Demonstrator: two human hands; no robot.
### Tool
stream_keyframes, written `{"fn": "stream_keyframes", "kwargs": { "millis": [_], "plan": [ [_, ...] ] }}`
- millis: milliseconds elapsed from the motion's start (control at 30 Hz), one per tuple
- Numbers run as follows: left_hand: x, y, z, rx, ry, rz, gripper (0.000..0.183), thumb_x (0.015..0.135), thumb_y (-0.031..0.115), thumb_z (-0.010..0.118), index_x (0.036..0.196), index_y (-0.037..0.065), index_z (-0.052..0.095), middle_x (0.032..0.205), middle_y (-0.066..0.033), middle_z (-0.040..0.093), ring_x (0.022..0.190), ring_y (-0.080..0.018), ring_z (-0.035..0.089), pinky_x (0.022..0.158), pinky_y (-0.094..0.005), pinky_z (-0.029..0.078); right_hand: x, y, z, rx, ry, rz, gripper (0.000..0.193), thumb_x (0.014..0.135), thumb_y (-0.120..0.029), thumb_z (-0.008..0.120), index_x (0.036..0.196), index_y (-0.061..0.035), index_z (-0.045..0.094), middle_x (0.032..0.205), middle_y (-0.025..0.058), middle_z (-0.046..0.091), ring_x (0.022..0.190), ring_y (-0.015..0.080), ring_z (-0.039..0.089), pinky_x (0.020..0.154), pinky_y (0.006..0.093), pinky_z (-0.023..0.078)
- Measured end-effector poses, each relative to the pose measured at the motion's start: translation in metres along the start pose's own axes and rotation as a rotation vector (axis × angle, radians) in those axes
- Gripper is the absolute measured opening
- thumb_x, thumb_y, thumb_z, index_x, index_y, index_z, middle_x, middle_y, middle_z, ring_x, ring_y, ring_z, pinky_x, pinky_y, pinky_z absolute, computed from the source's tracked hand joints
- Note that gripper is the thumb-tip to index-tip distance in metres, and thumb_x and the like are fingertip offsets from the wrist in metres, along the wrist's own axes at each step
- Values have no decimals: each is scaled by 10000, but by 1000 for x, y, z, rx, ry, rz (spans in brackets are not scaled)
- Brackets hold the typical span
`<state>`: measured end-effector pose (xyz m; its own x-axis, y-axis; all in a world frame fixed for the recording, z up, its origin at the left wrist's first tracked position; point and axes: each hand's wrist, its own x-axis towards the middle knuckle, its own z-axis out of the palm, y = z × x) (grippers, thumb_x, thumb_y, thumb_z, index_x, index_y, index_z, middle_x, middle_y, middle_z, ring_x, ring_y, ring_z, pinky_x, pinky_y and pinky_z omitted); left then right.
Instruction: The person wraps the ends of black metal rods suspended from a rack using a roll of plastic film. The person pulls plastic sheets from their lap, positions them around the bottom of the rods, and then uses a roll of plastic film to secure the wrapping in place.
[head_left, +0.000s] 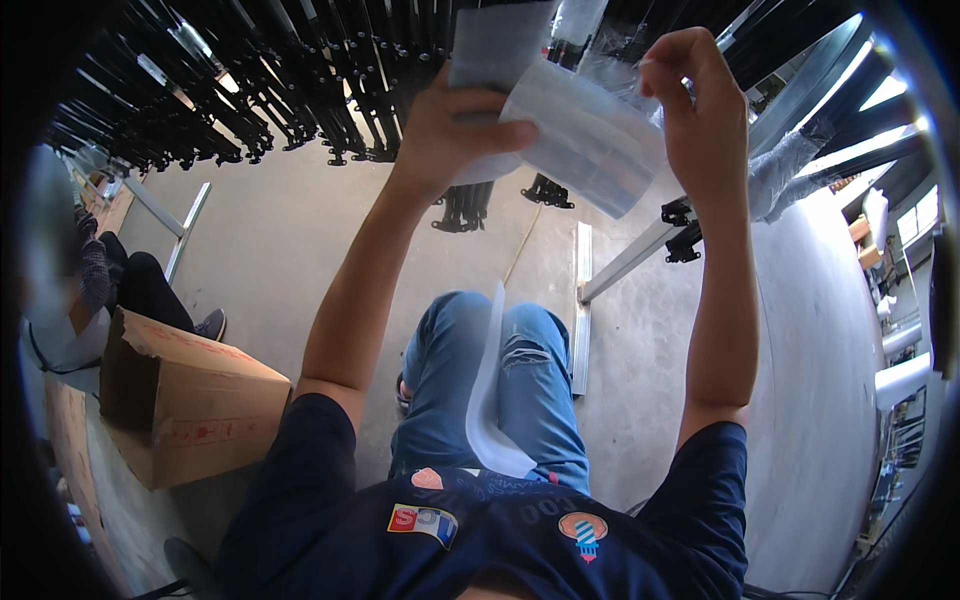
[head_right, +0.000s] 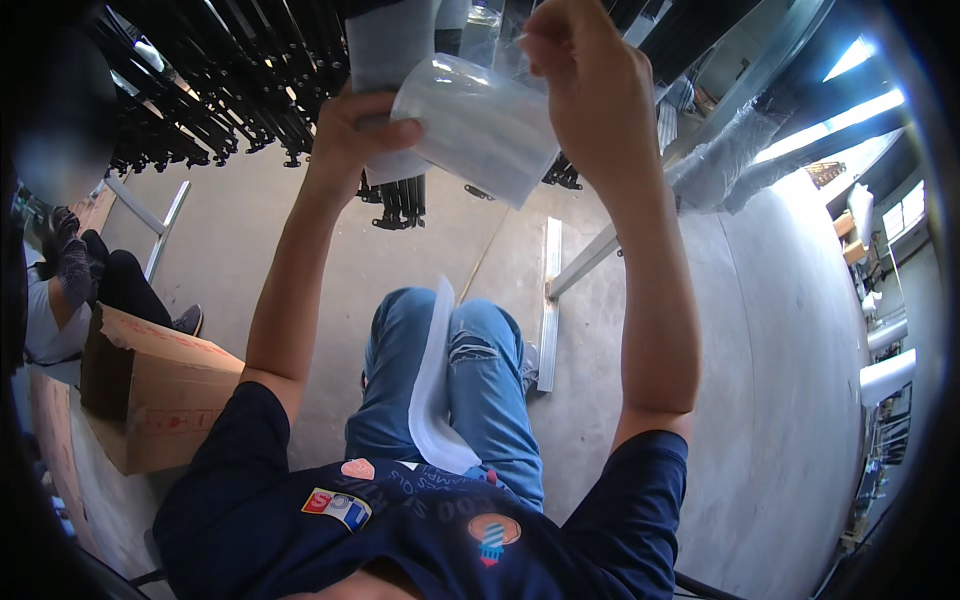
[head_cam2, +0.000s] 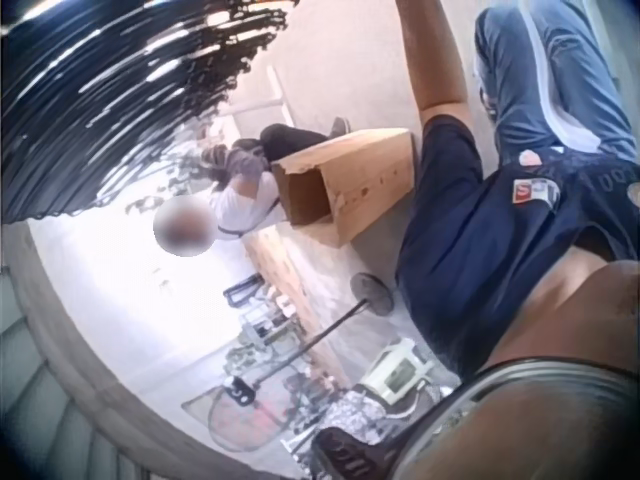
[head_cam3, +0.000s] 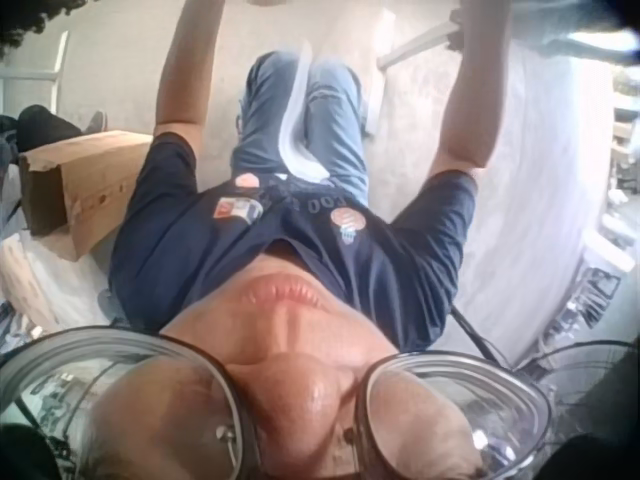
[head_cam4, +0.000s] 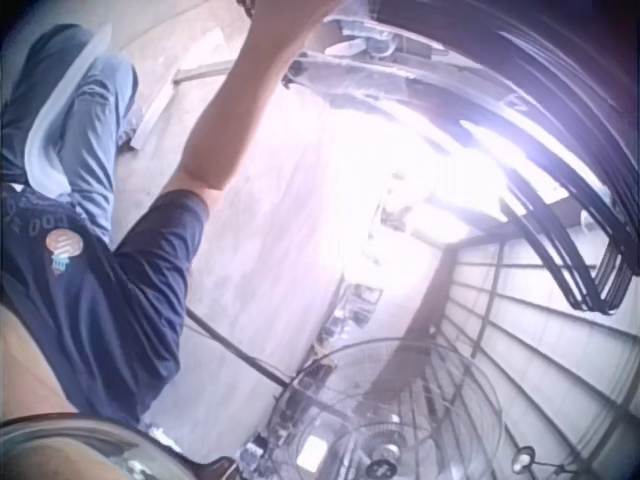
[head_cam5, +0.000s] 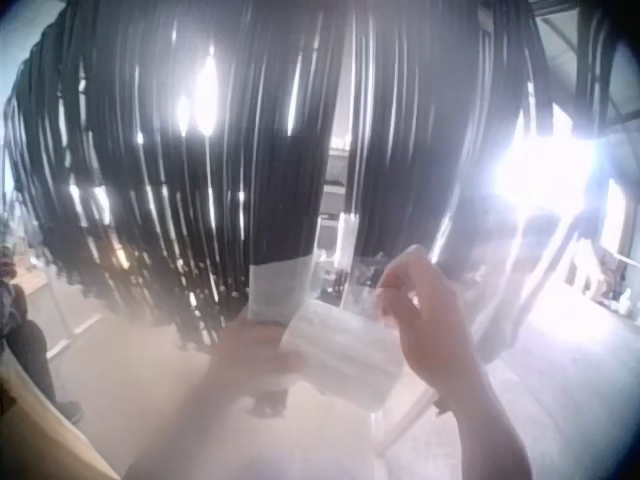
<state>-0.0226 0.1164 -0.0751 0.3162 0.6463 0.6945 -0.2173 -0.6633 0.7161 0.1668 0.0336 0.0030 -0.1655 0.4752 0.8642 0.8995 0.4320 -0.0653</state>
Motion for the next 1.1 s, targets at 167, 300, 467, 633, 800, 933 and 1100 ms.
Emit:
{"fn": "stream_keyframes", "kwargs": {
  "millis": [167, 300, 467, 633, 800, 933, 1100],
  "plan": [
    [0, -4, 1, -7, -6, -71, 374, 533, 280, 782, 789, 31, 672, 1055, -103, 482, 948, -230, 524, 816, -302, 427, 4, 20, 5, 606, 87, 434, 101, 822, -118, 527, 837, -24, 562, 653, 70, 559, 592, 138, 527, 626, 249, 463],
    [2, -1, 3, 16, -19, -57, 387, 526, 302, 781, 789, 38, 675, 1064, -109, 474, 961, -247, 515, 830, -314, 422, -1, 31, 4, 772, 165, 576, 168, 829, -144, 511, 917, -7, 551, 673, 77, 560, 608, 149, 538, 687, 257, 463],
    [0, 0, 2, -57, 19, -85, 383, 520, 301, 781, 787, 46, 677, 1067, -109, 472, 969, -252, 513, 824, -316, 425, -40, 17, -4, 104, 524, 326, 149, 832, -137, 511, 894, -3, 531, 799, 79, 537, 668, 153, 527, 664, 270, 462],
    [3, -1, 6, 0, -1, -87, 385, 522, 311, 777, 782, 45, 677, 1047, -102, 484, 951, -239, 527, 807, -301, 432, -122, -59, 29, -59, 324, -262, 129, 732, -23, 547, 847, 23, 511, 837, 121, 525, 784, 259, 511, 700, 333, 403],
    [1, 1, 8, -1, 14, -82, 396, 518, 328, 776, 769, 39, 674, 1024, -92, 496, 919, -220, 543, 796, -290, 436, -106, -75, 51, -271, 26, -158, 454, 651, -38, 620, 1087, 2, 499, 1114, 142, 408, 1049, 280, 394, 893, 396, 307],
    [0, 2, 11, -5, 35, -48, 397, 513, 342, 777, 762, 49, 674, 1014, -92, 499, 905, -214, 542, 786, -291, 438, -96, -57, 54, -515, 87, -201, 557, 643, -51, 627, 1161, -4, 429, 1160, 124, 363, 1096, 292, 354, 888, 391, 262],
    [0, 0, 14, 124, 20, 29, 395, 525, 366, 769, 763, 66, 677, 1011, -91, 498, 890, -210, 544, 776, -286, 444, -74, -42, 43, -787, 42, -220, 669, 637, -72, 643, 1233, -67, 340, 1164, 155, 380, 1113, 295, 372, 878, 403, 259]
  ]
}}
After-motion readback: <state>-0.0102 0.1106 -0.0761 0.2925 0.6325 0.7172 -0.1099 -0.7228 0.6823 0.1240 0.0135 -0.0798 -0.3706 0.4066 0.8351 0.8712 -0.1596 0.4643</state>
